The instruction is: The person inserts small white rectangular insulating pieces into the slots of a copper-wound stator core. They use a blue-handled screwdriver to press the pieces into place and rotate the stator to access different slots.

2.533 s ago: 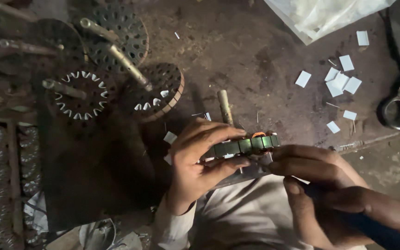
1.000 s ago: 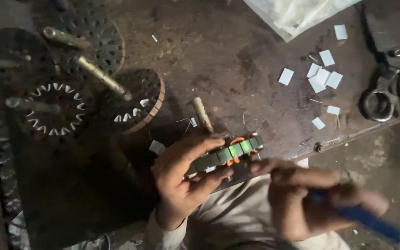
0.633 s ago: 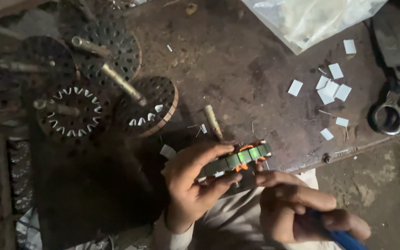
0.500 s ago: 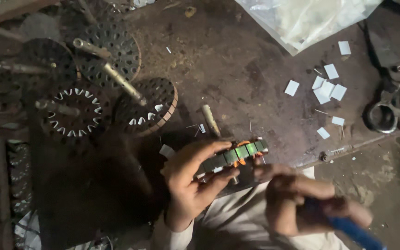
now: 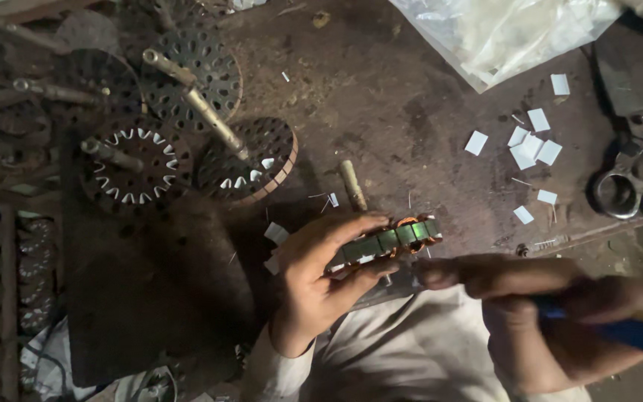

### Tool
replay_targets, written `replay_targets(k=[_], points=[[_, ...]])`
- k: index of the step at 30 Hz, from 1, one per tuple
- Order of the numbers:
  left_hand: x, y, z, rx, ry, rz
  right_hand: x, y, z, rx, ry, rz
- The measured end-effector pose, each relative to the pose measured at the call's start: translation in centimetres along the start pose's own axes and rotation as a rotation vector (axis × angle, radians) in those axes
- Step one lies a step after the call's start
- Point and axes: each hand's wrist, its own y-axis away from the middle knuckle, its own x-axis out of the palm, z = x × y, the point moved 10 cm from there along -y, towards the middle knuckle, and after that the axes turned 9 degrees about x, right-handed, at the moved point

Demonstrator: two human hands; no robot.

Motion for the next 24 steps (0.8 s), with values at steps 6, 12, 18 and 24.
replay_targets(k=[6, 12, 18, 24], points=[[0.0, -0.4, -0.2, 0.002, -0.061, 0.024, 2.9, -2.7, -0.3, 0.095, 0.098, 0.246], [-0.1, -0.2, 0.1, 0.011, -0.036, 0.010, 3.5, -1.9, 1.0, -0.167, -0.020, 0.354], [0.1, -0.6, 0.2, 0.002, -0.005, 0.030, 2.9, -1.2, -2.5, -0.141, -0.019, 0.032], [-0.1, -0.5, 0.2, -0.007, -0.027, 0.009, 1.8, 1.0, -4.2, -0.026, -0.311, 0.063]])
